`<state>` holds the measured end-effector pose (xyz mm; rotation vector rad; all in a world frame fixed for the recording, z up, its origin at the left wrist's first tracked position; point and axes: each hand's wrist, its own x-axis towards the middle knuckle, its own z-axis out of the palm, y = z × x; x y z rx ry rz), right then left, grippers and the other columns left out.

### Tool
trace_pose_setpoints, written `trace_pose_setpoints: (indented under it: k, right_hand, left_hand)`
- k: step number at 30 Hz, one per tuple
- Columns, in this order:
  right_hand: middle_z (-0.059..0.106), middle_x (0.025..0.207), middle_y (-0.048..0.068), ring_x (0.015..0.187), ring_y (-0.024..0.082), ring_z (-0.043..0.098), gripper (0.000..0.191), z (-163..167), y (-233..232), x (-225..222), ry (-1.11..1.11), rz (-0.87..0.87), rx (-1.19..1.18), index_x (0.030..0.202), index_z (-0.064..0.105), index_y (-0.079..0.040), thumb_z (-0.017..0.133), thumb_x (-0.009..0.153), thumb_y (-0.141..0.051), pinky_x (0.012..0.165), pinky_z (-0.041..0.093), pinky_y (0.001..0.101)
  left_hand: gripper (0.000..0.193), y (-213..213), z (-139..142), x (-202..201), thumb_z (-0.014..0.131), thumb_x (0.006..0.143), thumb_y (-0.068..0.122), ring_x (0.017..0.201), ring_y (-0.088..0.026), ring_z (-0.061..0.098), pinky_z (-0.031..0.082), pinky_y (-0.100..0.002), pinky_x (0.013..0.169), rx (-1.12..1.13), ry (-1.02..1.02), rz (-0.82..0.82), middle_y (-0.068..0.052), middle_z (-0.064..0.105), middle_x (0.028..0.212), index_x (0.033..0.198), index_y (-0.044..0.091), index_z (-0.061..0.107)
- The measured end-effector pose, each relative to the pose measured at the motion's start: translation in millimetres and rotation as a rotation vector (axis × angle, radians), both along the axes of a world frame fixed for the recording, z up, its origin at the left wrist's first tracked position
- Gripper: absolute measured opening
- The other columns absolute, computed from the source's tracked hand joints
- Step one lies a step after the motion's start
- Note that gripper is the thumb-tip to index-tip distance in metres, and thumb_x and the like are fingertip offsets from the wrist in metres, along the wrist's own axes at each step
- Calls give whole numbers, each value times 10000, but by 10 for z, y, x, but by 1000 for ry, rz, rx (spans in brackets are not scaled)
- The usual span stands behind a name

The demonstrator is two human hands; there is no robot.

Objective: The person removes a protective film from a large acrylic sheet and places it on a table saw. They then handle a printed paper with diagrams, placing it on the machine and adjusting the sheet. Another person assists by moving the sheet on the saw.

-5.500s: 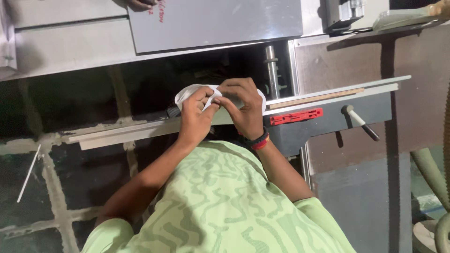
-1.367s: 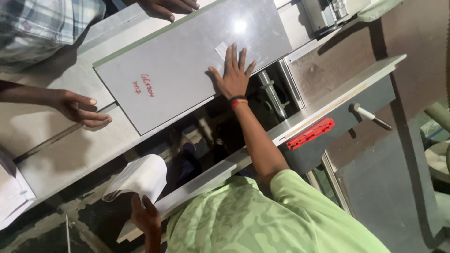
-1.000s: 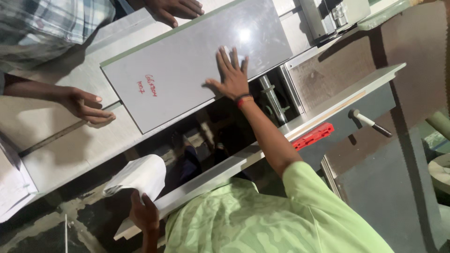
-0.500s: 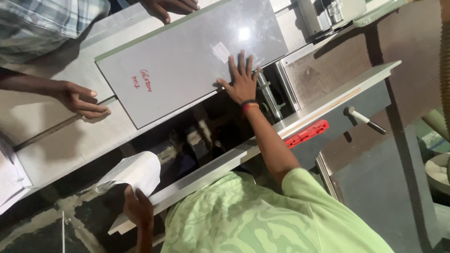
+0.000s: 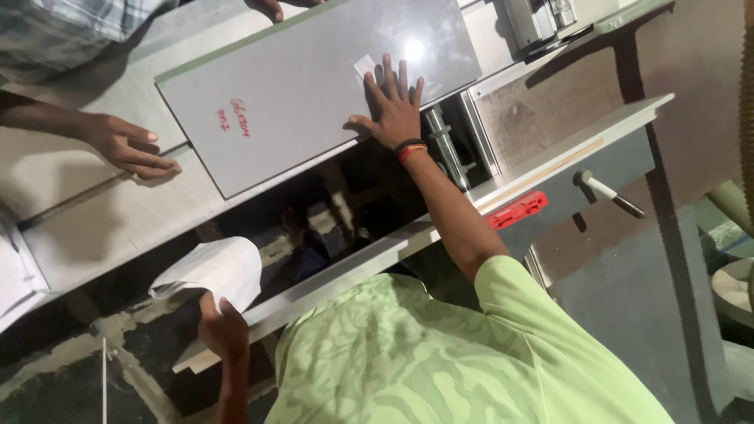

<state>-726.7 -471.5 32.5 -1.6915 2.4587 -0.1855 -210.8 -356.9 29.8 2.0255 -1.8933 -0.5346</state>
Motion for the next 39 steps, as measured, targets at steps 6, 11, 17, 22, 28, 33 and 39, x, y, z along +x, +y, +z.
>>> trace_pose_setpoints:
  k: [6,11,17,22,28,33,39]
  right_hand:
    - [48,1723,91,1581,379,-26,982,166,113,-40,0,36,95,1592,383,-384,532,762,-888,1211,-22,725]
    - [69,1740,119,1596,401,-7,950,159,-271,-120,-47,121,-7,1633,363,-322,538,864,-851,1217,20,736]
    - [83,1725,105,1579,373,8,913,281,-128,-36,-74,61,40,1592,358,-355,544,821,-806,1180,-16,732]
    - [104,1726,55,1590,350,27,856,310,-363,-58,19,9,59,1612,288,-318,417,905,-782,1180,-25,726]
    - [155,1715,21,1576,326,83,970,155,69,175,15,-22,15,1635,219,-132,417,920,-758,1183,-11,713]
    - [145,1709,13,1560,316,97,936,267,419,269,-66,-45,70,1621,262,-133,455,920,-722,1171,-53,722]
    - [693,1327,166,1273,309,655,572,544,1061,202,-655,7,-80,1318,672,-62,662,943,-495,1092,511,434]
  left_hand:
    - [339,-2,69,-43,556,988,132,872,-458,714,564,-492,775,-54,105,22,-297,706,955,1249,-62,653]
    - [356,46,156,-68,570,1004,131,827,-453,722,564,-511,750,90,92,75,-288,711,920,1309,-43,632]
    - [391,-37,144,-27,583,965,143,890,-469,713,556,-540,813,63,-9,72,-276,728,941,1337,33,631]
    - [354,18,130,2,597,969,144,950,-455,708,555,-536,832,60,7,116,-255,737,1013,1313,66,631]
    - [466,75,121,27,585,942,131,901,-432,718,558,-533,828,106,12,133,-232,748,943,1406,91,567]
    - [419,65,118,57,605,921,117,890,-450,702,542,-551,775,-42,-9,127,-243,735,965,1338,79,604]
    - [381,104,227,31,589,945,121,874,-437,714,549,-537,808,44,18,183,-245,735,894,1322,86,631]
